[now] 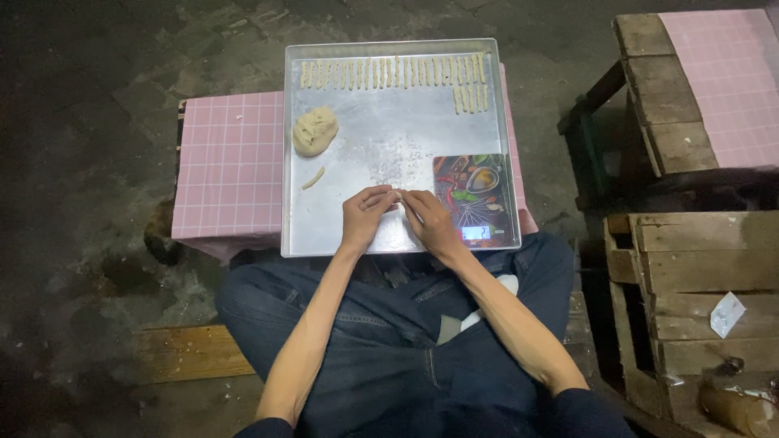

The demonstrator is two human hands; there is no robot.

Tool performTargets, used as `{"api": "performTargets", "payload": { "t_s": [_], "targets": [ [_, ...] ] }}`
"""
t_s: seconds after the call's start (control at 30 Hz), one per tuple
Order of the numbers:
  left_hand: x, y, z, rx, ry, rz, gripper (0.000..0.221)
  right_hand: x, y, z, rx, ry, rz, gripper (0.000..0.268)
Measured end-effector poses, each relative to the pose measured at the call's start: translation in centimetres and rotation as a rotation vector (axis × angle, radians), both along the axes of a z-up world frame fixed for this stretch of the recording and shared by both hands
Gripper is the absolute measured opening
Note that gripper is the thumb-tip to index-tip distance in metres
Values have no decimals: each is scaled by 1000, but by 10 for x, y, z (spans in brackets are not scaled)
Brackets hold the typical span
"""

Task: Shaping small pieces of dough into thin sticks by rolling them by hand and arranging them neatly on a baking tray.

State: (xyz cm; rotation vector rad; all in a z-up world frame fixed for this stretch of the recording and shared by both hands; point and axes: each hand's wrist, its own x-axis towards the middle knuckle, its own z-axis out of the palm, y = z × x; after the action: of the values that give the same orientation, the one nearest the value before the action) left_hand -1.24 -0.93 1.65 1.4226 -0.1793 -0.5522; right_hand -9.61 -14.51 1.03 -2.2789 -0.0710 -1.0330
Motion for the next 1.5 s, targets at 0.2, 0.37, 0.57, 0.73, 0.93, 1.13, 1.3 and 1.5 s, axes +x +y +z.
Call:
{"api": "performTargets", "payload": {
  "t_s": [0.2, 0.37, 0.57, 0.73, 0.93, 1.13, 1.3, 1.5],
  "targets": [
    [9, -1, -3, 110, -95, -31, 31, 0, -4, -3, -74, 4, -19, 27],
    [26, -19, 1, 236, -248, -134, 27, -4, -36, -6, 19, 14, -76, 36],
    [68, -80, 1, 349, -518, -325, 19, -13, -82, 13, 184, -32, -226, 13],
    [125, -146, -38, 308, -497, -395, 24, -15, -106, -2, 296, -34, -312, 10],
    [176, -211, -76, 337, -464, -388, 27, -12, -117, -11, 345, -30, -371, 8],
    [205, -250, -93, 339, -491, -356, 19, -11, -118, -9, 392, 19, -404, 8],
    [217, -263, -97, 461, -607, -277, 13, -11, -118, -8, 410, 41, -392, 8],
    [198, -258, -68, 495, -695, -188, 15, -10, -118, -6, 425, 63, -376, 9]
  ]
}}
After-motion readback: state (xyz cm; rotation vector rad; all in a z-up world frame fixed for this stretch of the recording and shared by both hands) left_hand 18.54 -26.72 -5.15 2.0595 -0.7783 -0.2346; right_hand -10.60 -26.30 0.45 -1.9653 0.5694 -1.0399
